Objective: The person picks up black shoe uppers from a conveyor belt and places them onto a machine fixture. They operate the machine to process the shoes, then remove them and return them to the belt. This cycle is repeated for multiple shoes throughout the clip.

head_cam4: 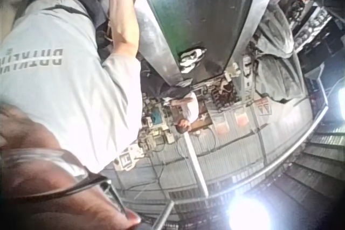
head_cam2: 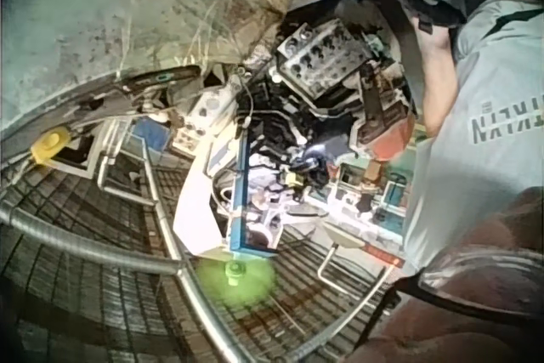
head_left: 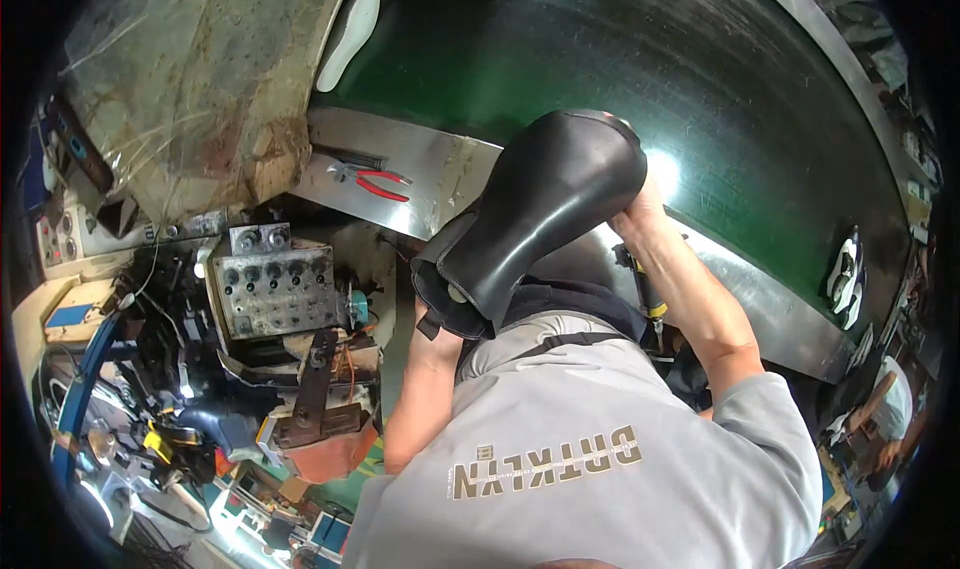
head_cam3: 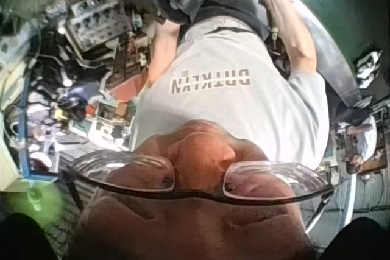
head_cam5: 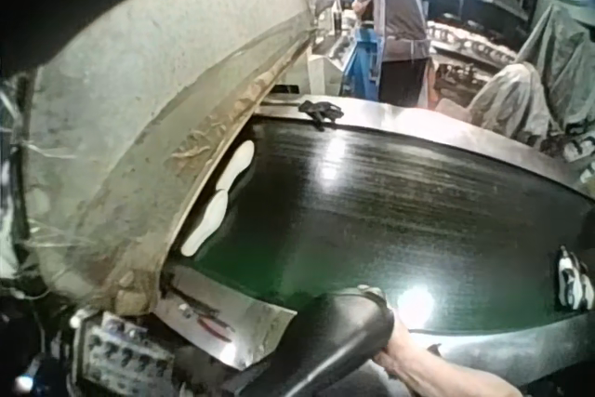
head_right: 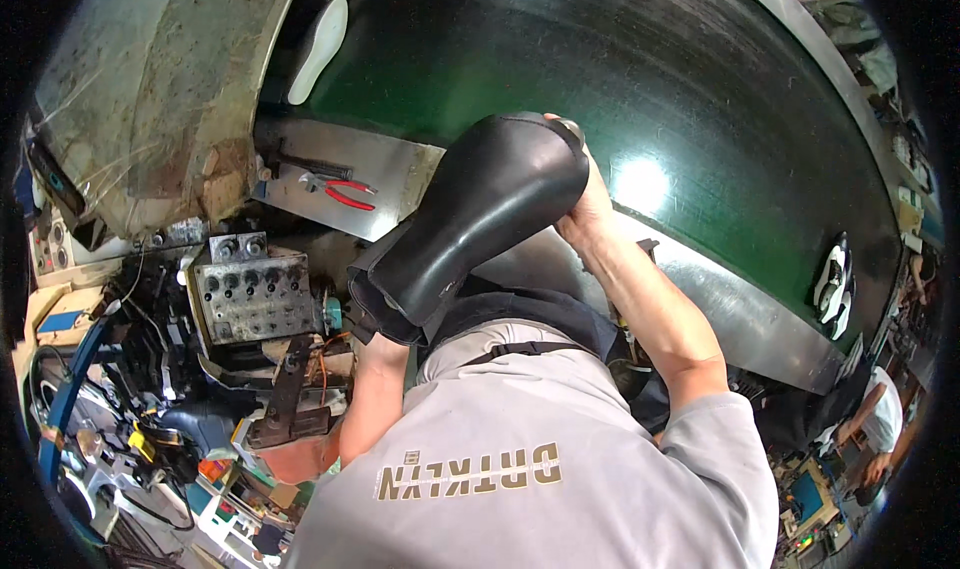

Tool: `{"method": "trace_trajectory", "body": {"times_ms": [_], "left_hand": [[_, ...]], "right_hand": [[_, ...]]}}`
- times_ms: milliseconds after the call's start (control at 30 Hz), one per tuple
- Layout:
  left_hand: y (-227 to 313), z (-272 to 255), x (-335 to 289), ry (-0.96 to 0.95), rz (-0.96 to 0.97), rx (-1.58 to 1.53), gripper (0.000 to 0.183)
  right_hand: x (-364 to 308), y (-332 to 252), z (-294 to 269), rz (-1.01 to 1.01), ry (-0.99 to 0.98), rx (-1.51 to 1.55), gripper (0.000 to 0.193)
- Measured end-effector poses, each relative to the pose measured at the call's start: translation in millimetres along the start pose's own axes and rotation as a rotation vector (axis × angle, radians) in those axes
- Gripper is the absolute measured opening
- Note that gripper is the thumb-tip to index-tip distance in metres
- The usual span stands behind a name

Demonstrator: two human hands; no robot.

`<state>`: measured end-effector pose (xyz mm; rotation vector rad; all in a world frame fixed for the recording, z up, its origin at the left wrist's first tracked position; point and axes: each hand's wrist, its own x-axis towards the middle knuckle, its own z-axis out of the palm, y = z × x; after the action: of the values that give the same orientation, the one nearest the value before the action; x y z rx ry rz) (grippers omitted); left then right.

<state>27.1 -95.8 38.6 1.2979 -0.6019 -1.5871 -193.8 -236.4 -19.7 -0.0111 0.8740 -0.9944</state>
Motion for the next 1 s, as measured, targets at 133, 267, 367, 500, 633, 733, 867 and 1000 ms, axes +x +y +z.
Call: {"method": "trace_trajectory", "body": {"times_ms": [133,267,367,500,633,733,867,1000], "left_hand": [[-18,-7,-5,0.128,0.017,0.022,0.049],[-27,-18,-6,0.096,0.263,0.354,0.048],[-26,-19,-10,0.099,0.270,0.282,0.042],[-28,-26,-9,0.278,-0.143,-0.778,0.034],[-32,-23,-5,0.358,-0.090,-0.813,0.034],[-37,-23,-5,0.335,-0.052,-0.748,0.035],[-38,-24,-24,0.196,-0.149,-0.758,0.034],[-40,-35,-41,0.099,-0.175,-0.522,0.037]], "right_hand": [[-12,-1,19,-0.155,0.027,-0.193,0.037],[-22,-11,30,0.013,0.100,-0.240,0.043],[0,-4,6,-0.149,-0.084,-0.432,0.036],[19,0,4,-0.131,0.001,-0.397,0.031],[30,12,11,-0.180,0.018,-0.401,0.027],[41,13,9,-0.236,-0.014,-0.455,0.028],[32,10,31,-0.330,-0.202,-0.604,0.033],[2,24,68,-0.115,-0.351,-0.811,0.032]]}}
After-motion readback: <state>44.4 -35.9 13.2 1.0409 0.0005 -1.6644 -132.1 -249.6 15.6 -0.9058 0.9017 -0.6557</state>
